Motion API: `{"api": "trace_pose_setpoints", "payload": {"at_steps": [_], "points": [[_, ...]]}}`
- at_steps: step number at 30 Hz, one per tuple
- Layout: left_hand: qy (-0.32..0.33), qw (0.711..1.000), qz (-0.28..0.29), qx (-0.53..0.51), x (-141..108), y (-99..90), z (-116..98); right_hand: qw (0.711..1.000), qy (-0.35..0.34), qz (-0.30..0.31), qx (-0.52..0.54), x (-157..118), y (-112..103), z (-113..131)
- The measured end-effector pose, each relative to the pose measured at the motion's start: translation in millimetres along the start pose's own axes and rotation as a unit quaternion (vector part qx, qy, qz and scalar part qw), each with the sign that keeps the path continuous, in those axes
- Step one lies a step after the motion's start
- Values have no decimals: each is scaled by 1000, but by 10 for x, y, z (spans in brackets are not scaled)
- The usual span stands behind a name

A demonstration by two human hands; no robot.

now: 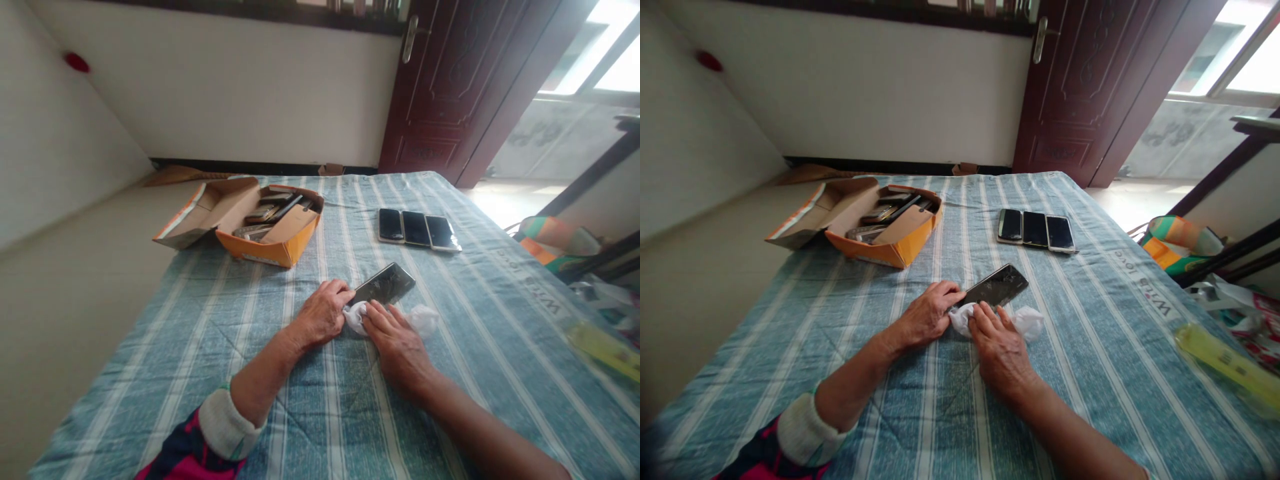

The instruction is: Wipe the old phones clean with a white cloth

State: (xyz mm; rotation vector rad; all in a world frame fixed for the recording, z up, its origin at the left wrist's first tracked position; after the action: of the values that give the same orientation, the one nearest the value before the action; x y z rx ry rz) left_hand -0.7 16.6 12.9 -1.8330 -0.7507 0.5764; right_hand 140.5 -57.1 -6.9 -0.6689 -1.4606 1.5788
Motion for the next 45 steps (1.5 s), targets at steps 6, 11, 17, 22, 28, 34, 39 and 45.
{"api": "trace_pose_setpoints", "payload": {"at_steps": [6,11,17,22,28,34,39,45], "points": [[1,1000,0,-15,-9,-11,2,999,10,36,9,152,-20,17],[-5,1000,7,-23,-22,-40,6,1000,-3,24,-2,59,-6,21],[4,999,-15,-36,-42,-36,53,998,28,35,41,345,-28,-35],[-29,998,-25,-40,-70,3,122,998,24,42,48,513,-70,-80],[-54,997,-49,-9,-94,-52,-20,993,101,45,30,595,-182,-528],[-69,994,5,90,-127,-73,-440,990,133,33,42,677,-145,-649],[-24,991,40,122,-145,33,-615,997,-8,45,67,667,-83,-301],[-15,988,74,135,-139,65,-580,993,92,13,76,627,-127,-782]]}}
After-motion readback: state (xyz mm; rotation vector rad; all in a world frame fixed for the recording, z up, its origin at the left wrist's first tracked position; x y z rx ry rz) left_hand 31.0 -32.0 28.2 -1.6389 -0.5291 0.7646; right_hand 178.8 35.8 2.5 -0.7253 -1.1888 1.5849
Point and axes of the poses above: each hand's wrist, its own x-axis towards the middle knuckle, its own y-axis out of the palm, z = x × y, the point moved 4 cm from there along x, towards the middle knuckle, and after that the axes turned 10 degrees about z, right-handed, at the moved point
